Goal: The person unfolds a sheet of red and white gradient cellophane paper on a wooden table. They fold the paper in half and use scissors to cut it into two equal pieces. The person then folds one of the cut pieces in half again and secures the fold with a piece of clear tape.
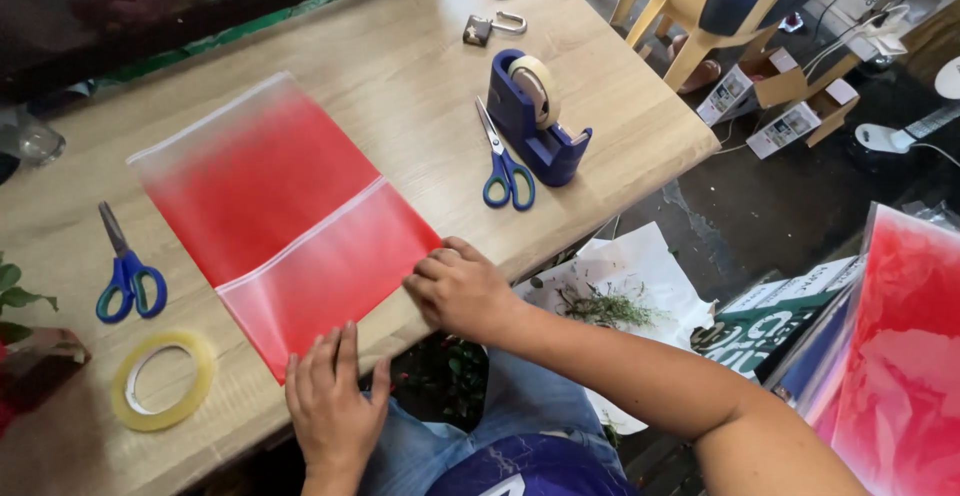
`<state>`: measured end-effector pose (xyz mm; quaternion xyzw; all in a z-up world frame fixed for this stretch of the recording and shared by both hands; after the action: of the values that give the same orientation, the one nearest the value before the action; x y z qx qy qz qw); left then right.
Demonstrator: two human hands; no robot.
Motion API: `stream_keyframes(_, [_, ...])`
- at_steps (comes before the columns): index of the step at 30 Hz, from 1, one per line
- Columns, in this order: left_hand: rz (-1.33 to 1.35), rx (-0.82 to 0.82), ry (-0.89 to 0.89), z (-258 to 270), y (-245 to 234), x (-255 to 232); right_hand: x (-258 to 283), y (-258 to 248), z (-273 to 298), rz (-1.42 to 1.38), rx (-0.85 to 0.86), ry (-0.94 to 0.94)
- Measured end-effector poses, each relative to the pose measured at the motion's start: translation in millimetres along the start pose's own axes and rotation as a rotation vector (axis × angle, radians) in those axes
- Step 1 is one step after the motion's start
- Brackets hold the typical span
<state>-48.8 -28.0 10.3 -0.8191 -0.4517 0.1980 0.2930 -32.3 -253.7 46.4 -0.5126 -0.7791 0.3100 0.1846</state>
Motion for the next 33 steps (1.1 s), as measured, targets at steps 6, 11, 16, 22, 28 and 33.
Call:
stream_keyframes(6, [0.047, 0.039, -0.015, 6, 1, 5, -38, -2, 10, 0.069, -0.032, 0.067])
stream_keyframes(11, [0.098, 0.06, -0.02, 11, -3, 17, -39, -12, 4, 0.069, -0.063, 0.047])
stream_keyframes(16, [0.018, -0.065, 0.024, 39, -21, 46, -38, -12, 7, 0.08, -0.043, 0.059])
stream_keyframes(22, [-0.021, -0.005, -0.038, 36, -30, 43, -39, -4, 19, 0.08, -0.048, 0.105])
stream_keyframes(28, [0.191, -0.037, -0.025, 47, -24, 46, -8, -26, 34, -0.211, 0.136, 0.488])
stream_keyframes(33, [0.198, 0.023, -0.07, 51, -14, 49, 20, -29, 65, -0.34, 0.127, 0.683])
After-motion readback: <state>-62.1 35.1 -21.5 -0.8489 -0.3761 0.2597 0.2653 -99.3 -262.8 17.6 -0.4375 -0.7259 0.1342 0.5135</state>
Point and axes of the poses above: each hand's wrist, its own z-axis away from the middle knuckle, its own y-axis out of the palm, x = y × z, the point moved 2 cm from there along -z, towards the middle knuckle, and after that the axes turned 15 degrees about -x, right-handed, at the moved point
